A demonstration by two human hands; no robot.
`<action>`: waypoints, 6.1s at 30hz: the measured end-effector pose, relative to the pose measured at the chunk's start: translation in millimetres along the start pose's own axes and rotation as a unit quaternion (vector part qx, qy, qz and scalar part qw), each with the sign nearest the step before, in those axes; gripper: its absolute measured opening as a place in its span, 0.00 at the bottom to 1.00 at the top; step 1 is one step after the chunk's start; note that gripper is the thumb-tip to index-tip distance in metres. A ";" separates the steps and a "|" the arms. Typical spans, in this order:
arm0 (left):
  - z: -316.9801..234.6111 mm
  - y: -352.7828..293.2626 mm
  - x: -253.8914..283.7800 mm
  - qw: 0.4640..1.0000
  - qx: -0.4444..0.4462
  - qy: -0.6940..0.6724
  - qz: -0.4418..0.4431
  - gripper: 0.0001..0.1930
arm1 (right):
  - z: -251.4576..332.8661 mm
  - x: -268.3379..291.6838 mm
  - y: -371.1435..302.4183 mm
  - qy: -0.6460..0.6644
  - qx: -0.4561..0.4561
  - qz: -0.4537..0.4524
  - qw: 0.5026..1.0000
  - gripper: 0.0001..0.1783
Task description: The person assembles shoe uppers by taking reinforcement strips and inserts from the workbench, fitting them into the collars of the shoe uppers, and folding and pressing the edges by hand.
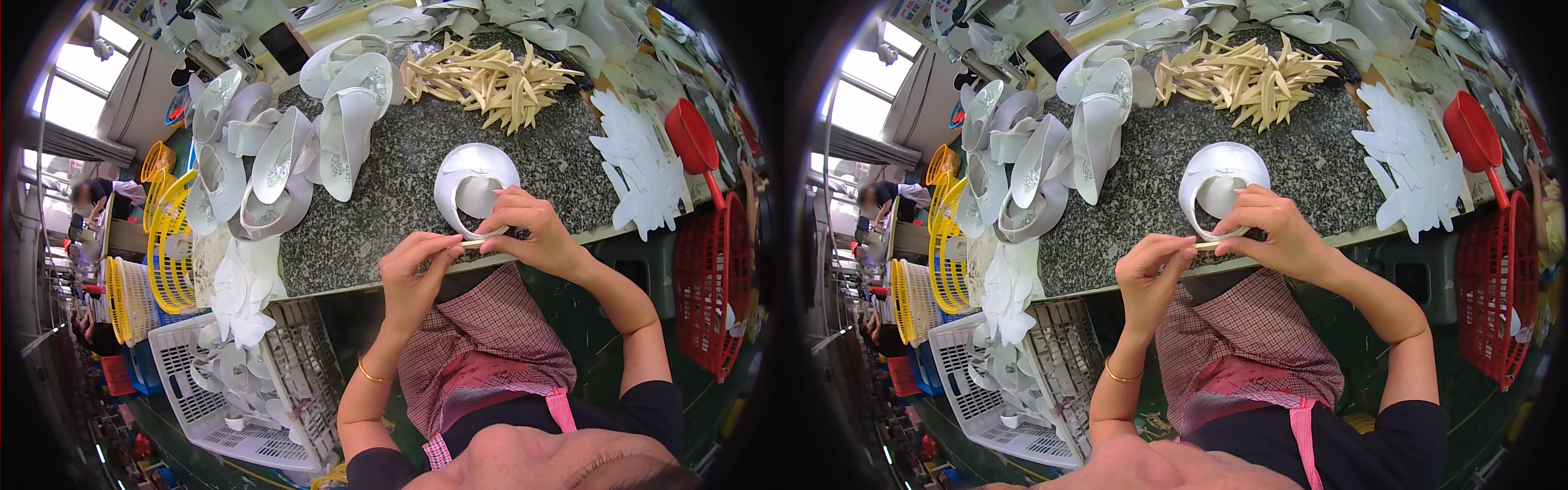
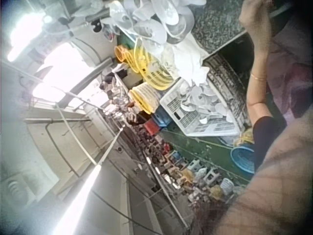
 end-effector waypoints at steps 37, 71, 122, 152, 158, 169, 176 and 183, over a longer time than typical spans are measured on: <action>-14.4 48.7 -21.9 0.945 -0.096 0.261 0.171 0.08 | -10.2 13.5 -4.7 -0.062 0.008 -0.022 0.998 0.09; -48.9 48.6 -117.4 0.862 -0.188 0.430 0.192 0.37 | -132.4 174.0 -133.9 -0.217 -0.217 -0.221 0.926 0.13; 30.4 56.0 -256.4 0.919 -0.178 0.193 0.295 0.50 | -169.1 319.9 -3.6 0.123 -0.022 -0.561 0.818 0.05; -7.0 -29.0 -30.8 0.940 0.210 -0.205 -0.171 0.24 | -20.3 35.0 21.7 0.171 -0.042 0.007 0.984 0.11; 12.5 -33.5 -31.2 0.854 0.247 -0.434 -0.148 0.24 | -0.7 13.9 18.7 0.135 -0.047 0.046 0.989 0.13; 21.0 -64.6 26.6 0.906 0.141 -0.367 -0.156 0.16 | 66.5 -23.0 -17.8 0.292 -0.023 0.051 0.955 0.18; 15.6 -54.7 22.7 0.890 0.118 -0.420 -0.132 0.18 | 61.2 -21.1 -26.1 0.306 -0.039 0.080 0.948 0.20; 19.0 -51.2 13.9 0.889 0.134 -0.402 -0.175 0.15 | 49.9 -24.0 -35.8 0.310 -0.050 0.062 0.947 0.22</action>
Point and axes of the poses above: each hand's wrist, its own y-axis towards the middle knuckle, its own x-axis out of the back of the hand, z = x × y, the point moved 5 cm from there along y, towards the middle knuckle, and after that the axes turned 14 degrees about -y, right-handed, at the moved point
